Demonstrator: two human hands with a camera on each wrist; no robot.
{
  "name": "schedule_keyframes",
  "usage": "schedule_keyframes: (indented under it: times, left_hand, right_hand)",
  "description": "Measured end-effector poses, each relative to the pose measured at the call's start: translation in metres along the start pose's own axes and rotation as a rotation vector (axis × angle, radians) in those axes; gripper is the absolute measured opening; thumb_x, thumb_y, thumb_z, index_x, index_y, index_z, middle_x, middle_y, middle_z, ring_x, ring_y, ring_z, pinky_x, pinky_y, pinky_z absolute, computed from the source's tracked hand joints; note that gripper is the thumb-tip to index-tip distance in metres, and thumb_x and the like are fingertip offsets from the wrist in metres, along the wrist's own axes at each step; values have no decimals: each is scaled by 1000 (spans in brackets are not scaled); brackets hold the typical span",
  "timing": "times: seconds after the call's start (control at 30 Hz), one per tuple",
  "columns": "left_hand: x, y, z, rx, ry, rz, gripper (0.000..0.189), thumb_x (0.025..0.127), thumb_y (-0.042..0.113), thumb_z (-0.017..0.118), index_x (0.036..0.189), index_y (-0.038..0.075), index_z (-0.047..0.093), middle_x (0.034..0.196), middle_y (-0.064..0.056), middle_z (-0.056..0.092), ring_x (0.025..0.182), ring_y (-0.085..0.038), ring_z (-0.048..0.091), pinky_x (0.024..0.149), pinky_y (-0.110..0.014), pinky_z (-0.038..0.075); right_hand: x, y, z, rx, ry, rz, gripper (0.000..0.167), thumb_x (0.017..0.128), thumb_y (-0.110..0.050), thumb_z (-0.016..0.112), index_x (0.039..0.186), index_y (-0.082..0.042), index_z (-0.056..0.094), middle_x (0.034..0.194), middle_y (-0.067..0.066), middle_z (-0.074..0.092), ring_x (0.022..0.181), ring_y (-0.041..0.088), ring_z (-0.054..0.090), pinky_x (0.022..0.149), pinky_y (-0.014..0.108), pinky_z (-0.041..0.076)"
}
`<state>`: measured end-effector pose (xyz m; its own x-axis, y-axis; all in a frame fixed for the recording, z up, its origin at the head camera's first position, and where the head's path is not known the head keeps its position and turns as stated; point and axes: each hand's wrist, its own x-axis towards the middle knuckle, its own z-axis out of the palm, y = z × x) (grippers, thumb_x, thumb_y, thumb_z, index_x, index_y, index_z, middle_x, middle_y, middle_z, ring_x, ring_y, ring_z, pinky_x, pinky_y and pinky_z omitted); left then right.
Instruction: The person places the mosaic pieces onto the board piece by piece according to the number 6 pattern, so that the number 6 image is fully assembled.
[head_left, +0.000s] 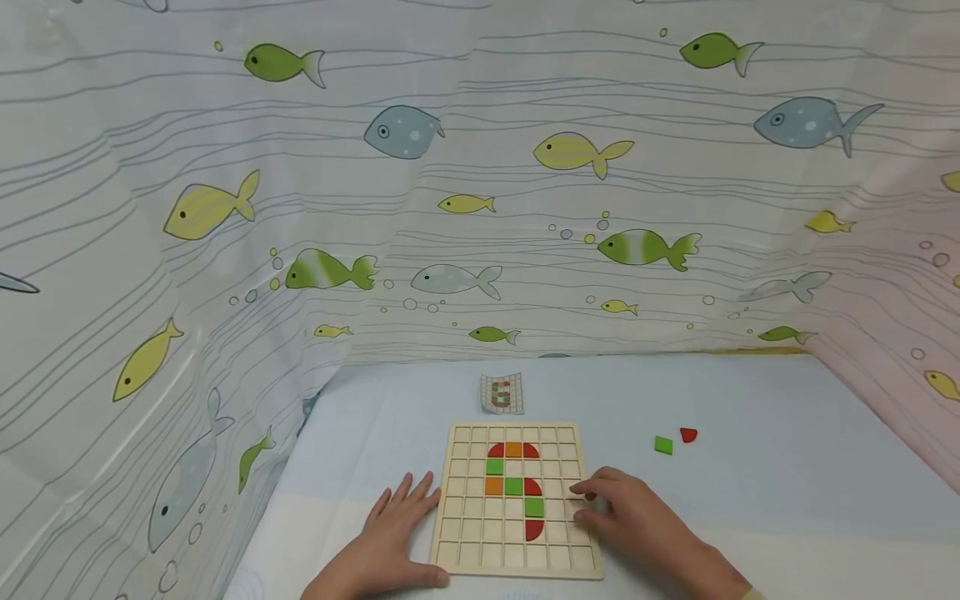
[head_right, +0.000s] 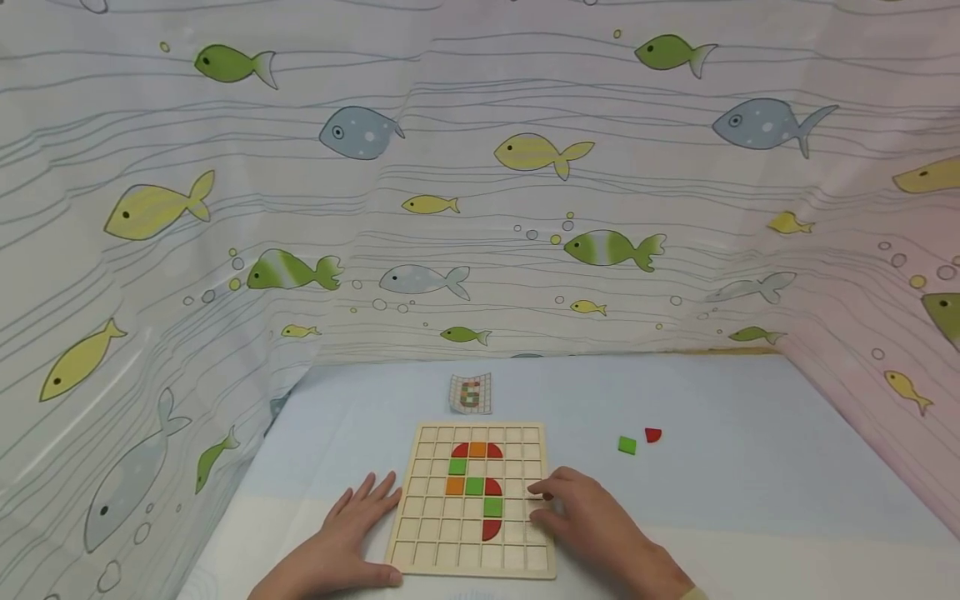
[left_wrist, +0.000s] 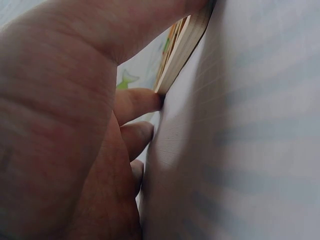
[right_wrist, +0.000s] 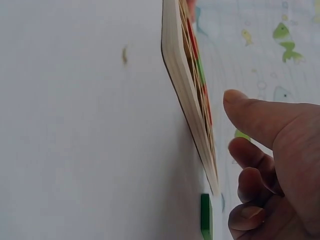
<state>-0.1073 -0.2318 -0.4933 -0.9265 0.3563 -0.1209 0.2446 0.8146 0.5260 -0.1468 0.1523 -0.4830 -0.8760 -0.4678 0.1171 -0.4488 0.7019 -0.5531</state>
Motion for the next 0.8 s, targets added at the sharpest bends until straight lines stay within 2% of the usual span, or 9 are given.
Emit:
schedule_keyframes:
  times: [0.23,0.5,0.8]
  left_hand:
    - [0,0,1,5,-1,2,113,65,74,75,150,8,42,162,-11,23,148,-41,6,112,-67,5]
    - [-1,1,0,16,3,6,113,65,76,74,150,8,42,162,-10,23,149,-40,6,113,-67,5]
    - [0,2,1,32,10,1,114,64,76,74,150,9,43,162,-10,23,149,-39,7,113,-66,6]
  right_hand:
    - [-2,11,-9,-46,75,57,31,86,-31,79,115,-24,73,96,-20,59,81,0,53,73,23,50]
    - [-7,34,-25,-12,155,142,32,85,-30,79,116,-22,73,101,-17,62,73,2,49,68,23,47]
    - [-16,50,-28,-1,183,140,34,85,-26,80,116,-15,73,103,-11,65,66,1,46,61,22,44]
